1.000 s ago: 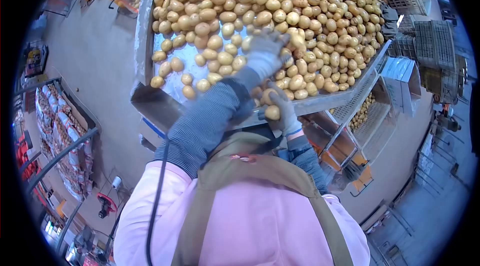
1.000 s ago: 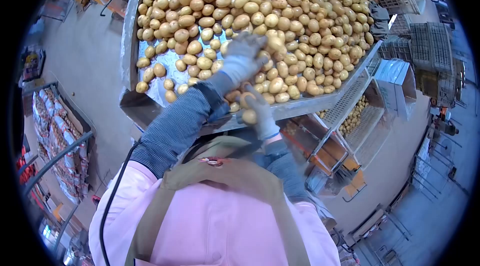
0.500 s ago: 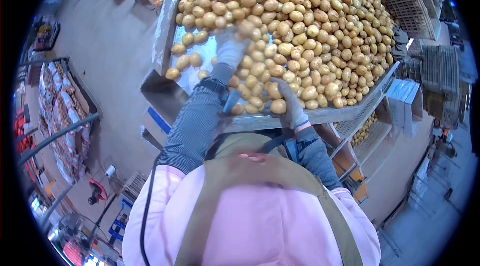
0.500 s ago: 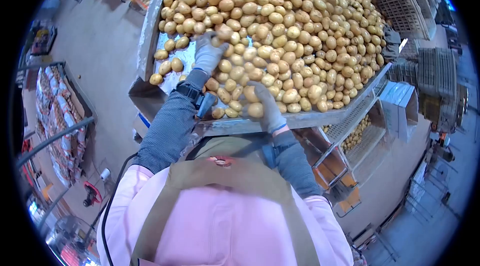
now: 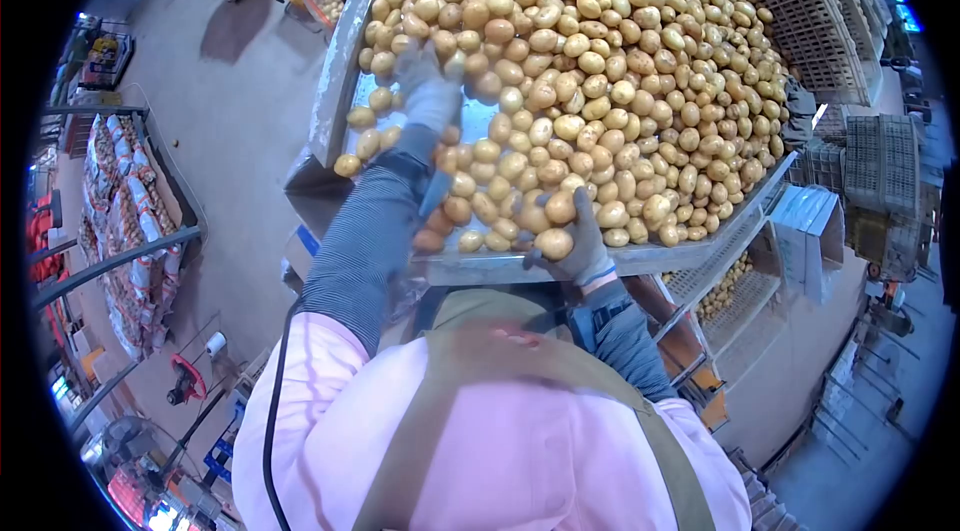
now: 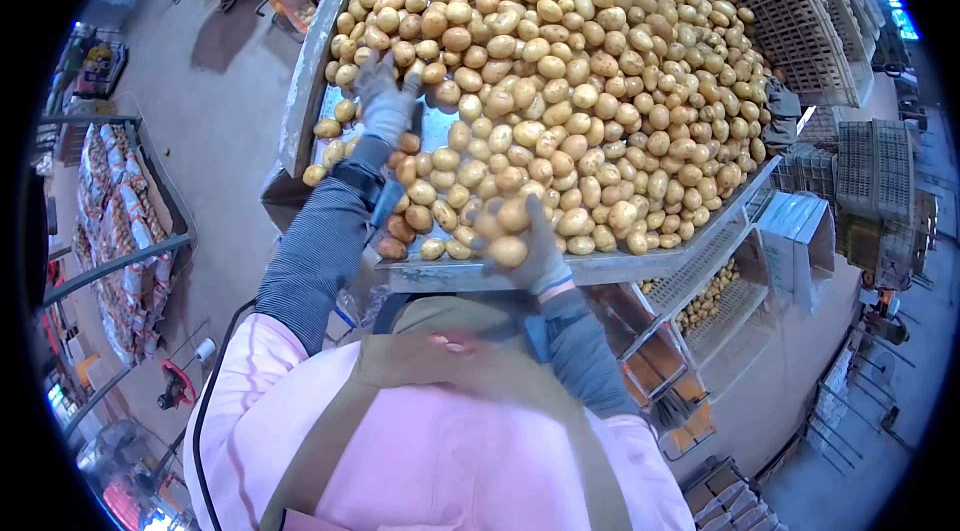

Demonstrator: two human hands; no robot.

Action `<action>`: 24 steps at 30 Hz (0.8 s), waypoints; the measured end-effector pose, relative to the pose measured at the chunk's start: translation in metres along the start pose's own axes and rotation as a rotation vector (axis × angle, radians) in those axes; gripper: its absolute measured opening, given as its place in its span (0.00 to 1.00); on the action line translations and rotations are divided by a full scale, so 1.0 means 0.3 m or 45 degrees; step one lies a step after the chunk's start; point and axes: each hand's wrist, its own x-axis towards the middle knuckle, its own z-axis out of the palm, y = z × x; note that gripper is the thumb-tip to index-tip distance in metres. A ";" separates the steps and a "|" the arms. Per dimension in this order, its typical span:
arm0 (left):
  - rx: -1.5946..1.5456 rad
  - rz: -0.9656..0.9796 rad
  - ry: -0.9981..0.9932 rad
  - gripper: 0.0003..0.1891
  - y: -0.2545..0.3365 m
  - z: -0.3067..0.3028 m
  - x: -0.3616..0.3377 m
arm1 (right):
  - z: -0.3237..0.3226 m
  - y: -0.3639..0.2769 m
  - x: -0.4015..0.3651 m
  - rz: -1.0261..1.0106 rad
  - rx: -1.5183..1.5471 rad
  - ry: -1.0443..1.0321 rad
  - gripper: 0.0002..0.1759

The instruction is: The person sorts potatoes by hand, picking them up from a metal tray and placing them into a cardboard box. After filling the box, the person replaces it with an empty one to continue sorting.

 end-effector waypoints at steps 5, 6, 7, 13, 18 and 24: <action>-0.415 -0.027 -0.088 0.29 0.275 0.061 -0.254 | -0.057 -0.029 0.008 -0.157 -0.074 0.087 0.33; -0.430 0.066 -0.198 0.24 0.291 0.049 -0.291 | -0.023 -0.058 -0.002 -0.329 -0.420 0.062 0.31; -0.448 0.160 -0.309 0.20 0.314 0.021 -0.315 | -0.033 -0.073 0.011 -0.273 -0.488 0.087 0.29; -0.652 0.638 -0.702 0.15 0.373 -0.102 -0.319 | -0.040 -0.074 0.008 -0.282 -0.417 0.175 0.26; 0.113 0.023 -0.680 0.24 0.137 -0.093 0.015 | -0.091 0.017 -0.072 -0.413 -0.717 0.086 0.30; 0.180 0.196 -0.637 0.26 0.070 0.028 0.071 | -0.203 0.053 -0.041 0.057 0.436 0.099 0.36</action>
